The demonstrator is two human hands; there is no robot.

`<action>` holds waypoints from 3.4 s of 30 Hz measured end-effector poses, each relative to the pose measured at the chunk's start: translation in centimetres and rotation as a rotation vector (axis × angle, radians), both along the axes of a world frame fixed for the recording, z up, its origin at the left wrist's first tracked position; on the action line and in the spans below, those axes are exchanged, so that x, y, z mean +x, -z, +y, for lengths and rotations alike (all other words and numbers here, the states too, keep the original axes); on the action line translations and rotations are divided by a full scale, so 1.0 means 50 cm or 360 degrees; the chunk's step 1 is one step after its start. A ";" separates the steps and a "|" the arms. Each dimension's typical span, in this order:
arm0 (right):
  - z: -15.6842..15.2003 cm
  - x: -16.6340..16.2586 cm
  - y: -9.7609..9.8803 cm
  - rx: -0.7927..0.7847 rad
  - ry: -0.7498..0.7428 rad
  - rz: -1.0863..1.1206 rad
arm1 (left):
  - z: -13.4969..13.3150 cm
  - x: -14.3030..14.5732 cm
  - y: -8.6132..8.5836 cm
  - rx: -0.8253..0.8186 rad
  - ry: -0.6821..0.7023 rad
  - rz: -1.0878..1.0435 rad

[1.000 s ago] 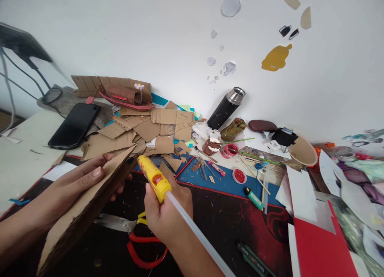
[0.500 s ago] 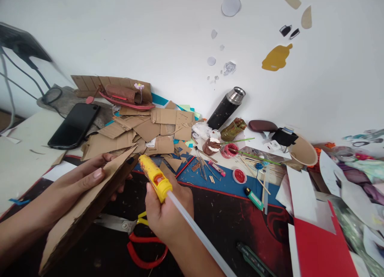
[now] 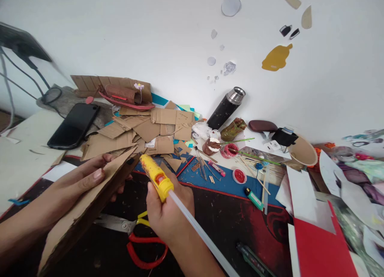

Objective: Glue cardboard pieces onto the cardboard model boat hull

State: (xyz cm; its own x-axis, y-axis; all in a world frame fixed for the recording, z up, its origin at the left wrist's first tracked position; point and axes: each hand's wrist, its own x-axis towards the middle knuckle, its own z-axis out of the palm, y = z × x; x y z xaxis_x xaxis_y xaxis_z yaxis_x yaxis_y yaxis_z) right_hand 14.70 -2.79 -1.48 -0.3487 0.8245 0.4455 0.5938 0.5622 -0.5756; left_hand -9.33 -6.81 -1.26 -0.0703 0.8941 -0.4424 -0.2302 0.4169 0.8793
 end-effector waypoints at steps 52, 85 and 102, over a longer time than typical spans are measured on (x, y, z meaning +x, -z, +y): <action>0.006 0.006 -0.003 0.0043 0.0046 0.0001 | -0.010 -0.010 0.019 0.0010 0.0033 -0.0042; 0.007 0.008 0.002 -0.0048 0.0060 0.0043 | -0.006 -0.001 0.010 -0.0011 0.0026 -0.0036; 0.009 0.007 0.008 -0.0039 0.0064 0.0116 | 0.003 -0.001 -0.004 -0.0050 -0.0019 0.0039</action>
